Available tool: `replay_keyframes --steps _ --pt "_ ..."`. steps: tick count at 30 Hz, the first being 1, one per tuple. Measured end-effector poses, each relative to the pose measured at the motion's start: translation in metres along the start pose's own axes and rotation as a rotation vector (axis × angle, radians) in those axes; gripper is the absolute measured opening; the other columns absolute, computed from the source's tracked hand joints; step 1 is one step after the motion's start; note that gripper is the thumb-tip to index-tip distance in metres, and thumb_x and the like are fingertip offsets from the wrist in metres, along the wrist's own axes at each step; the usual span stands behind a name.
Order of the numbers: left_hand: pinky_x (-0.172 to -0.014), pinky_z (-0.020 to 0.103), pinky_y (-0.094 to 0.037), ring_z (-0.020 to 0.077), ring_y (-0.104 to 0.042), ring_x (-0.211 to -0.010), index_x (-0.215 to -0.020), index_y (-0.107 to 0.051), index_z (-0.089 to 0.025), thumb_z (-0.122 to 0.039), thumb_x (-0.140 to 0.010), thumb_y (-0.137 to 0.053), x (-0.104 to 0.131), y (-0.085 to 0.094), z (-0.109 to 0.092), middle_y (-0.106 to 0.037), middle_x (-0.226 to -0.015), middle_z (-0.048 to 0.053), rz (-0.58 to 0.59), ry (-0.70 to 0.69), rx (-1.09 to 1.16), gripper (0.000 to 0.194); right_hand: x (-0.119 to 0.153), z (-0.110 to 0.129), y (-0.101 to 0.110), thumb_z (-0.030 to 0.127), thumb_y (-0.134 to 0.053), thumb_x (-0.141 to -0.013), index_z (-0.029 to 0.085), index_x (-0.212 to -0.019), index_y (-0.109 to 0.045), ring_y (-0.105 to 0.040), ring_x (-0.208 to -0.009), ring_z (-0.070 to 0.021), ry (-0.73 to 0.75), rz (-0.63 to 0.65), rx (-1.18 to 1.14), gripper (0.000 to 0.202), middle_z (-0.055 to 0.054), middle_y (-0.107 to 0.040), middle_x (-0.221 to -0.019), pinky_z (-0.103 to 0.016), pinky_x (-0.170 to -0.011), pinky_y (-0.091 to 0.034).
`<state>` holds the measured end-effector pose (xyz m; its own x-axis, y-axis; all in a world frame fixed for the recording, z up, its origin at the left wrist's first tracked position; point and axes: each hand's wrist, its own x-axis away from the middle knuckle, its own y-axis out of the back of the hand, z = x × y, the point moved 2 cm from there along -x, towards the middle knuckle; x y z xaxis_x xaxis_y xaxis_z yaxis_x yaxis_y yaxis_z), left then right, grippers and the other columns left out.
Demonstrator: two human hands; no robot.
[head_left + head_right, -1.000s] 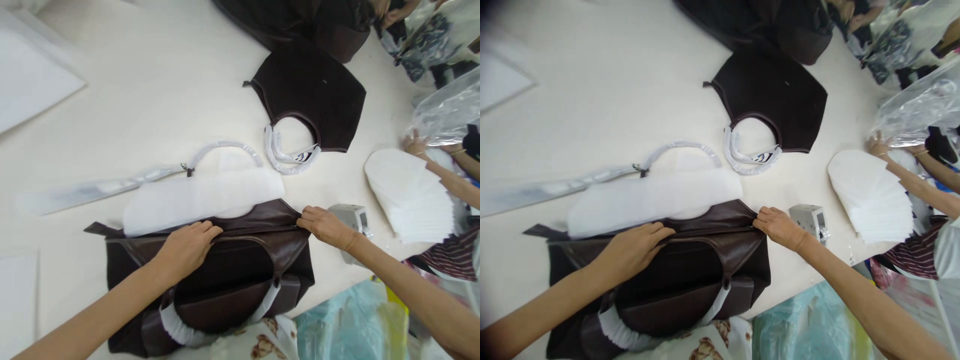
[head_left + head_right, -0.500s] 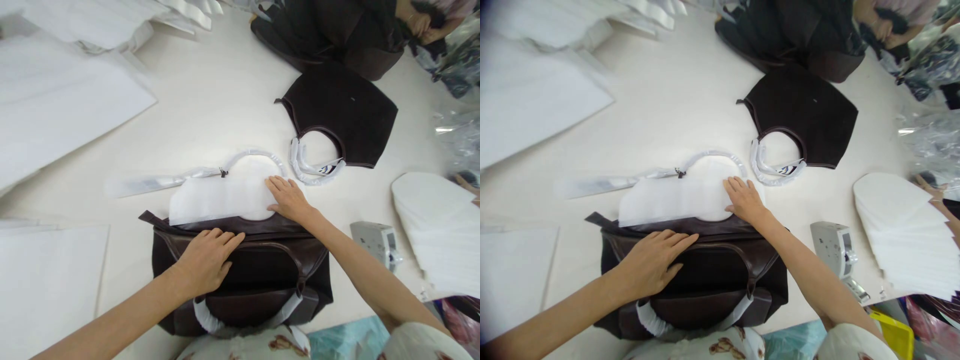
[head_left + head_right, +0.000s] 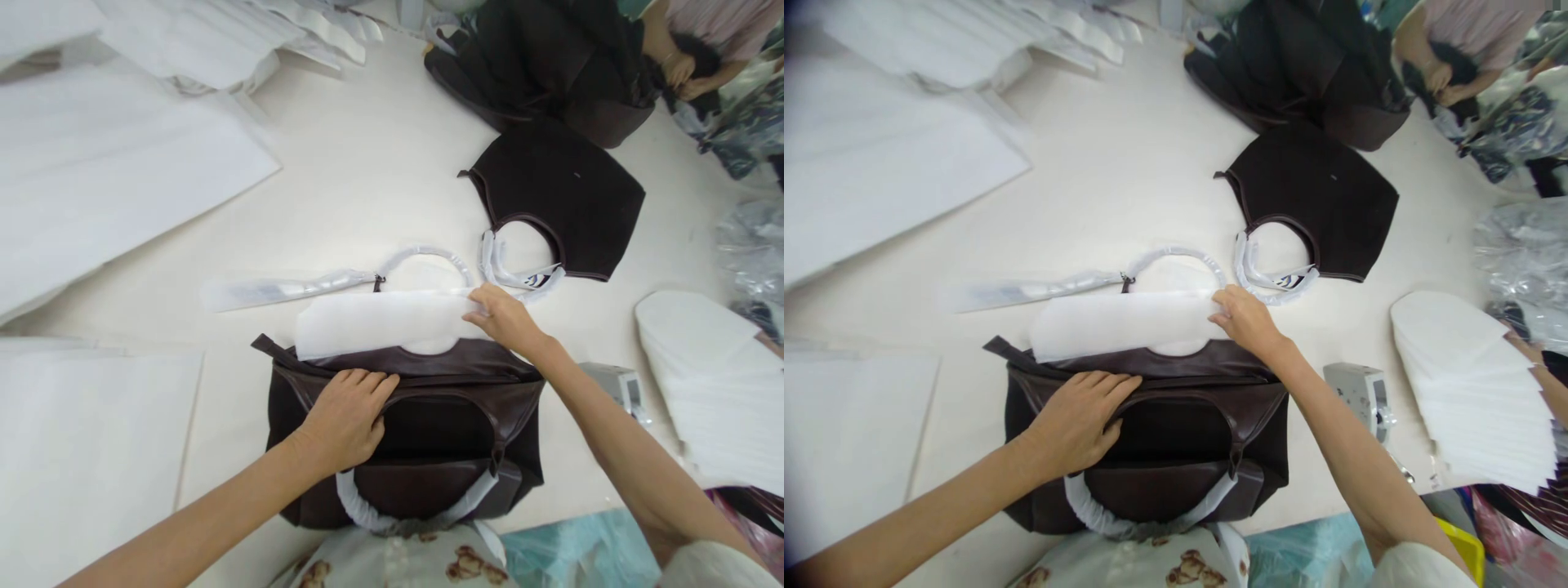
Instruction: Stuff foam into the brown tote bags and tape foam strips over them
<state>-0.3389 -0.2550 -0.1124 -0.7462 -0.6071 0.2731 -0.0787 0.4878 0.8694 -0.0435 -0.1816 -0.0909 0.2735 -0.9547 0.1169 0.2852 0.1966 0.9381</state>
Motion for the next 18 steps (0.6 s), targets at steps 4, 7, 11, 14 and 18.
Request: replay_keyframes --steps 4,7,11,14,18 --pt "-0.096 0.046 -0.046 0.0317 -0.060 -0.113 -0.135 -0.058 -0.020 -0.039 -0.085 -0.065 0.001 0.006 0.004 -0.065 -0.130 0.012 0.036 -0.017 0.028 0.054 0.004 -0.004 0.037 0.044 -0.064 -0.088 0.019 -0.084 -0.061 -0.056 -0.076 -0.0170 -0.068 0.048 -0.547 0.026 0.000 -0.060 -0.080 -0.029 -0.072 -0.045" --pt "-0.101 0.051 -0.043 0.0346 -0.060 -0.115 -0.136 -0.059 -0.026 -0.055 -0.083 -0.068 0.002 0.009 0.012 -0.065 -0.129 0.012 0.032 -0.040 0.020 0.061 -0.001 0.010 0.035 0.052 -0.061 -0.087 0.018 -0.089 -0.061 -0.054 -0.071 -0.0159 -0.084 0.201 -0.716 0.034 0.001 -0.059 -0.076 -0.029 -0.065 -0.045" --pt "-0.095 0.047 -0.048 0.0330 -0.065 -0.110 -0.144 -0.051 -0.032 -0.065 -0.087 -0.057 0.008 0.004 0.022 -0.064 -0.133 0.012 0.052 -0.039 0.013 0.066 -0.012 0.028 0.001 0.049 -0.062 -0.087 0.018 -0.095 -0.064 -0.055 -0.074 -0.0173 -0.014 0.424 -0.596 0.032 0.000 -0.063 -0.078 -0.029 -0.068 -0.046" --pt "-0.091 0.041 -0.051 0.0291 -0.067 -0.107 -0.147 -0.047 -0.028 -0.064 -0.091 -0.051 0.017 0.002 0.022 -0.063 -0.135 0.011 0.049 -0.033 0.051 0.067 -0.016 0.027 -0.013 0.047 -0.064 -0.085 0.019 -0.094 -0.066 -0.055 -0.072 -0.0181 0.000 0.476 -0.567 0.029 0.000 -0.066 -0.076 -0.029 -0.067 -0.046" --pt "-0.097 0.043 -0.050 0.0295 -0.064 -0.114 -0.141 -0.053 -0.021 -0.063 -0.096 -0.043 0.030 0.008 0.019 -0.064 -0.135 0.013 0.001 0.017 0.050 0.063 -0.010 0.014 -0.010 0.045 -0.058 -0.087 0.020 -0.092 -0.068 -0.054 -0.066 -0.0179 0.003 0.576 -0.485 0.027 0.000 -0.067 -0.074 -0.030 -0.067 -0.045"
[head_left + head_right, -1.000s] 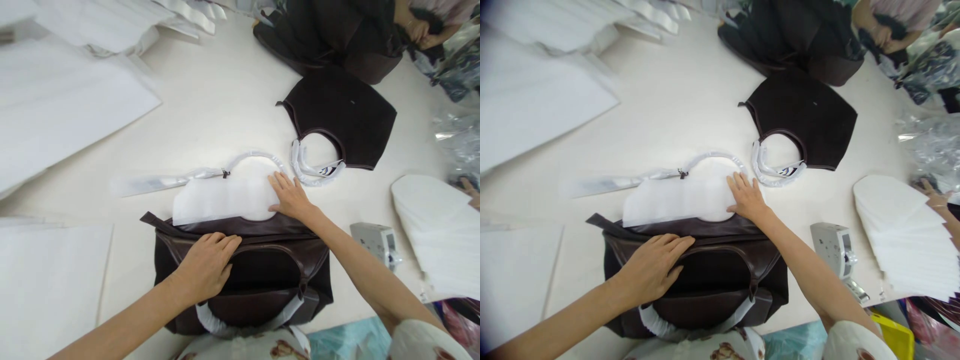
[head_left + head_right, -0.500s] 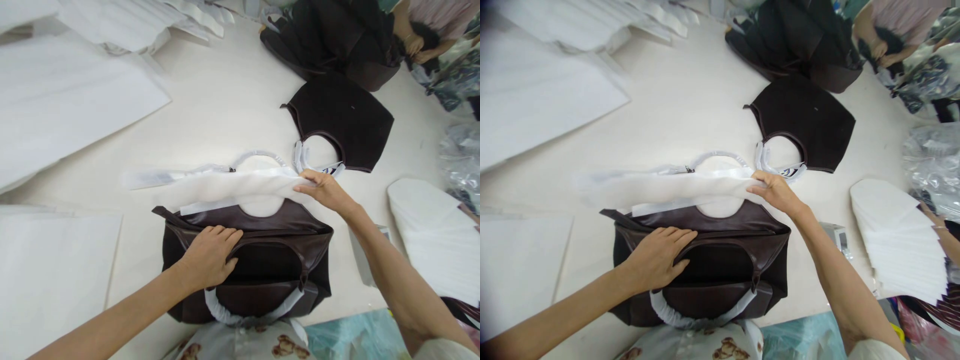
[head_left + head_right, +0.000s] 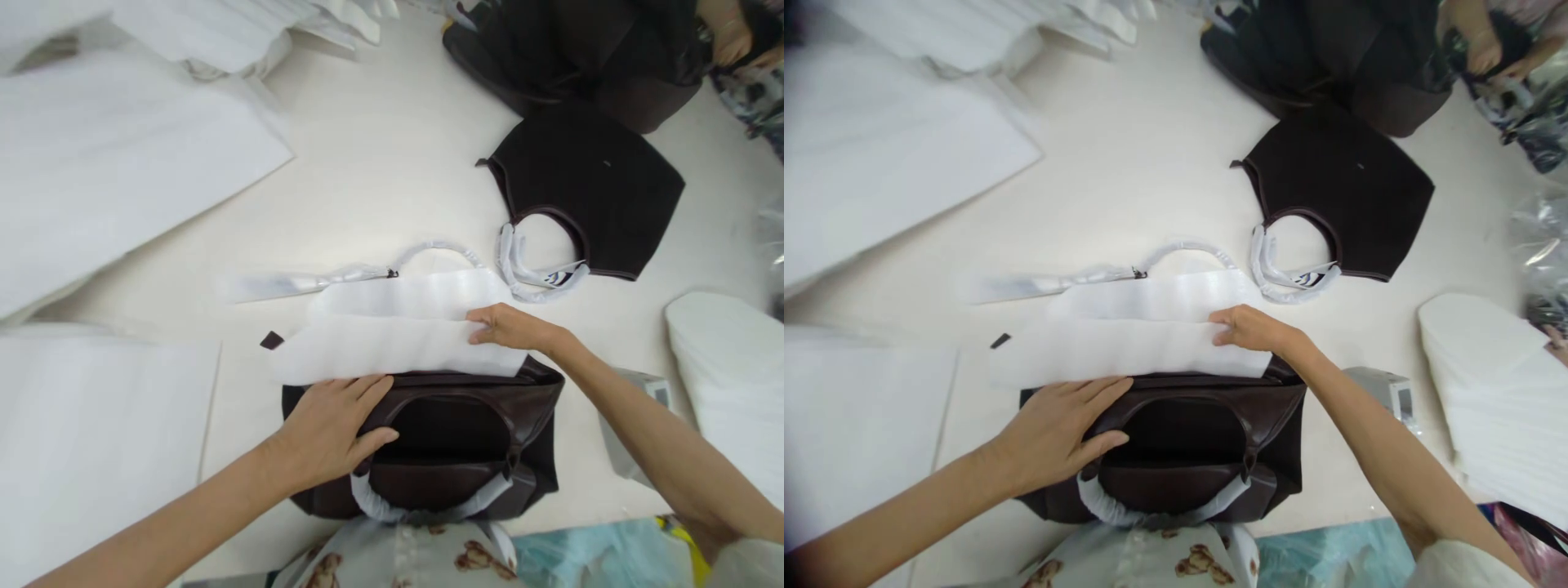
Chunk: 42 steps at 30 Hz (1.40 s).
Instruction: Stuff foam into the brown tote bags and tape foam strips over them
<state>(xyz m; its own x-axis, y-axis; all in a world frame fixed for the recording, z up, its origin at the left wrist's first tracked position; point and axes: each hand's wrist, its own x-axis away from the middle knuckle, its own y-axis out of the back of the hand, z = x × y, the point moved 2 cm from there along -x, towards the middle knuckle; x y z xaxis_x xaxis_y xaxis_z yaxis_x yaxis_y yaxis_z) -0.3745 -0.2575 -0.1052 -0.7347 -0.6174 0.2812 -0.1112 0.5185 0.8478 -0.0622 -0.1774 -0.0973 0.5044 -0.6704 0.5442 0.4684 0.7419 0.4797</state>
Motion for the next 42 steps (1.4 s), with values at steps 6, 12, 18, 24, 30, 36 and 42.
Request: replay_keyframes --steps 6,12,18,24,30,36,42 --pt "-0.109 0.049 -0.044 0.0309 -0.056 -0.128 -0.139 -0.056 -0.019 -0.053 -0.100 -0.040 0.013 -0.001 -0.004 -0.059 -0.141 0.013 -0.101 0.016 -0.036 0.054 0.017 -0.020 -0.005 0.042 -0.054 -0.087 0.020 -0.090 -0.067 -0.059 -0.068 -0.0199 -0.118 -0.026 0.090 0.026 -0.002 -0.067 -0.077 -0.031 -0.068 -0.044" --pt "-0.105 0.050 -0.047 0.0318 -0.058 -0.126 -0.137 -0.057 -0.018 -0.052 -0.100 -0.042 0.016 -0.001 -0.006 -0.060 -0.140 0.013 -0.090 0.011 -0.055 0.052 0.020 -0.028 -0.010 0.047 -0.055 -0.087 0.021 -0.099 -0.072 -0.060 -0.073 -0.0225 -0.111 0.007 0.027 0.034 -0.003 -0.070 -0.080 -0.034 -0.074 -0.047" --pt "-0.081 0.037 -0.060 0.0215 -0.070 -0.096 -0.138 -0.049 -0.019 -0.039 -0.105 -0.033 0.005 0.012 0.005 -0.057 -0.139 0.014 -0.083 0.140 0.020 0.042 0.015 -0.026 -0.005 0.048 -0.058 -0.085 0.023 -0.098 -0.074 -0.064 -0.079 -0.0249 -0.081 0.074 0.032 0.032 -0.005 -0.073 -0.086 -0.035 -0.079 -0.049" --pt "-0.070 0.035 -0.062 0.0219 -0.070 -0.098 -0.144 -0.036 -0.022 -0.020 -0.100 -0.036 -0.012 0.013 0.026 -0.031 -0.159 0.016 -0.101 0.254 0.055 0.044 0.014 -0.029 -0.005 0.041 -0.056 -0.084 0.024 -0.092 -0.072 -0.065 -0.080 -0.0255 -0.141 0.118 0.115 0.025 -0.004 -0.071 -0.083 -0.035 -0.077 -0.048" --pt "-0.104 0.043 -0.052 0.0272 -0.046 -0.138 -0.149 -0.032 -0.021 -0.018 -0.091 -0.048 -0.025 0.016 0.056 -0.043 -0.150 0.014 -0.295 0.278 0.167 0.060 0.014 -0.026 -0.006 0.049 -0.053 -0.087 0.023 -0.098 -0.072 -0.063 -0.078 -0.0240 -0.067 0.161 0.072 0.034 -0.003 -0.071 -0.083 -0.033 -0.076 -0.047" --pt "-0.084 0.040 -0.055 0.0299 -0.068 -0.102 -0.129 -0.052 -0.021 -0.035 -0.089 -0.060 -0.033 0.031 0.074 -0.065 -0.118 0.011 -0.083 0.559 0.023 0.044 0.009 -0.033 -0.009 0.046 -0.057 -0.086 0.022 -0.096 -0.071 -0.062 -0.077 -0.0217 -0.075 0.153 -0.018 0.030 -0.001 -0.071 -0.084 -0.033 -0.078 -0.047" --pt "-0.069 0.036 -0.048 0.0314 -0.068 -0.082 -0.102 -0.060 -0.022 -0.053 -0.092 -0.047 -0.031 0.037 0.096 -0.070 -0.082 0.008 0.124 0.547 -0.008 0.035 0.026 -0.057 -0.010 0.049 -0.069 -0.078 0.018 -0.095 -0.070 -0.062 -0.083 -0.0205 -0.202 0.064 -0.263 0.035 -0.001 -0.070 -0.088 -0.031 -0.078 -0.048"
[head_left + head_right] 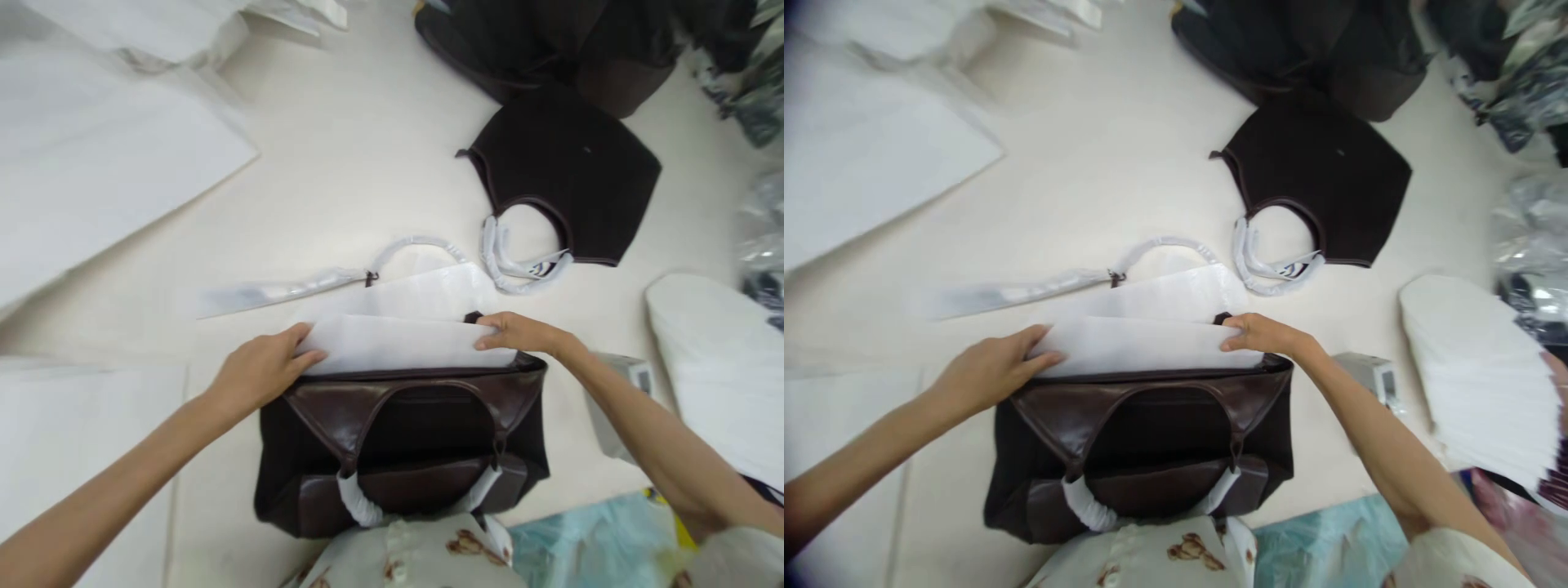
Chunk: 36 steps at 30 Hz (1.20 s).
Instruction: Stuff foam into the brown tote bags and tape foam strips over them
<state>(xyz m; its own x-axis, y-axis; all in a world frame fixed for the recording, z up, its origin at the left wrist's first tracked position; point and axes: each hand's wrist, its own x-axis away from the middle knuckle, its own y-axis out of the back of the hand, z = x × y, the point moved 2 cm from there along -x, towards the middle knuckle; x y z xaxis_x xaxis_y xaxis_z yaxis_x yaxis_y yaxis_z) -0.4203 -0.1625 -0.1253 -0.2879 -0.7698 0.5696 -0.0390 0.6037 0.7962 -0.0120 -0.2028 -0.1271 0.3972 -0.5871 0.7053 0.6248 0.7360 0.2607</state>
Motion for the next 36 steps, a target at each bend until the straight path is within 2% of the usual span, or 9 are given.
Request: replay_keyframes --steps 5,9,12,15,18,23,25,30,36 --pt "-0.060 0.037 -0.045 0.0290 -0.063 -0.062 -0.097 -0.065 -0.025 -0.058 -0.080 -0.056 -0.017 -0.027 0.028 -0.065 -0.068 0.007 -0.125 -0.117 0.133 0.038 0.020 -0.035 -0.007 0.044 -0.071 -0.074 0.016 -0.113 -0.069 -0.063 -0.086 -0.0205 -0.103 -0.112 -0.165 0.048 -0.003 -0.072 -0.097 -0.032 -0.080 -0.051" --pt "-0.059 0.038 -0.047 0.0281 -0.062 -0.061 -0.097 -0.067 -0.023 -0.049 -0.076 -0.062 -0.020 -0.029 0.025 -0.064 -0.066 0.006 -0.136 -0.099 0.070 0.033 0.029 -0.045 -0.014 0.044 -0.065 -0.077 0.016 -0.113 -0.069 -0.063 -0.090 -0.0228 -0.077 -0.125 -0.110 0.046 -0.003 -0.072 -0.101 -0.035 -0.086 -0.051" --pt "-0.063 0.042 -0.052 0.0337 -0.066 -0.077 -0.100 -0.067 -0.019 -0.038 -0.079 -0.060 -0.012 -0.010 0.005 -0.065 -0.077 0.010 -0.176 -0.108 -0.099 0.028 0.028 -0.046 -0.016 0.045 -0.063 -0.079 0.016 -0.107 -0.070 -0.064 -0.094 -0.0247 -0.020 -0.113 -0.070 0.041 -0.004 -0.073 -0.101 -0.038 -0.092 -0.050" --pt "-0.080 0.050 -0.055 0.0382 -0.062 -0.105 -0.126 -0.059 -0.012 -0.027 -0.083 -0.055 -0.003 0.000 -0.027 -0.065 -0.116 0.019 -0.430 -0.286 -0.217 0.046 0.025 -0.045 -0.019 0.046 -0.063 -0.079 0.015 -0.103 -0.070 -0.064 -0.094 -0.0267 -0.003 -0.108 -0.044 0.040 -0.005 -0.073 -0.100 -0.039 -0.093 -0.050" --pt "-0.106 0.049 -0.046 0.0319 -0.051 -0.130 -0.148 -0.041 -0.015 -0.026 -0.093 -0.045 -0.001 -0.020 -0.060 -0.052 -0.147 0.015 -0.579 -0.500 -0.094 0.056 0.022 -0.041 -0.024 0.046 -0.061 -0.079 0.015 -0.105 -0.070 -0.065 -0.095 -0.0279 -0.010 -0.125 -0.044 0.041 -0.006 -0.074 -0.102 -0.041 -0.093 -0.051" --pt "-0.111 0.063 -0.037 0.0344 -0.042 -0.141 -0.143 -0.051 -0.027 -0.030 -0.096 -0.051 -0.015 -0.071 -0.087 -0.050 -0.151 0.008 -0.446 -0.498 -0.113 0.047 0.035 -0.034 -0.022 0.037 -0.057 -0.082 0.019 -0.106 -0.070 -0.066 -0.102 -0.0272 -0.002 -0.104 0.012 0.033 -0.005 -0.074 -0.105 -0.040 -0.095 -0.051" --pt "-0.111 0.064 -0.037 0.0343 -0.043 -0.140 -0.142 -0.052 -0.027 -0.027 -0.094 -0.056 -0.017 -0.076 -0.088 -0.051 -0.150 0.008 -0.415 -0.481 -0.110 0.048 0.041 -0.029 -0.013 0.035 -0.055 -0.086 0.020 -0.102 -0.070 -0.068 -0.096 -0.0267 -0.051 -0.149 0.162 0.027 -0.006 -0.074 -0.100 -0.041 -0.092 -0.052" --pt "-0.115 0.061 -0.034 0.0311 -0.043 -0.140 -0.141 -0.052 -0.028 -0.026 -0.092 -0.060 -0.016 -0.069 -0.086 -0.054 -0.147 0.009 -0.427 -0.463 -0.042 0.050 0.015 0.018 0.005 0.028 -0.051 -0.094 0.020 -0.119 -0.064 -0.064 -0.113 -0.0284 -0.011 -0.612 0.607 0.029 -0.013 -0.069 -0.119 -0.043 -0.098 -0.051" --pt "-0.112 0.066 -0.035 0.0344 -0.044 -0.139 -0.141 -0.053 -0.025 -0.024 -0.090 -0.061 -0.015 -0.064 -0.088 -0.054 -0.146 0.012 -0.375 -0.482 -0.008 0.051 -0.065 0.080 -0.010 0.030 -0.062 -0.093 0.019 -0.123 -0.061 -0.059 -0.116 -0.0293 0.259 -0.441 0.692 0.032 -0.014 -0.062 -0.127 -0.051 -0.099 -0.050"
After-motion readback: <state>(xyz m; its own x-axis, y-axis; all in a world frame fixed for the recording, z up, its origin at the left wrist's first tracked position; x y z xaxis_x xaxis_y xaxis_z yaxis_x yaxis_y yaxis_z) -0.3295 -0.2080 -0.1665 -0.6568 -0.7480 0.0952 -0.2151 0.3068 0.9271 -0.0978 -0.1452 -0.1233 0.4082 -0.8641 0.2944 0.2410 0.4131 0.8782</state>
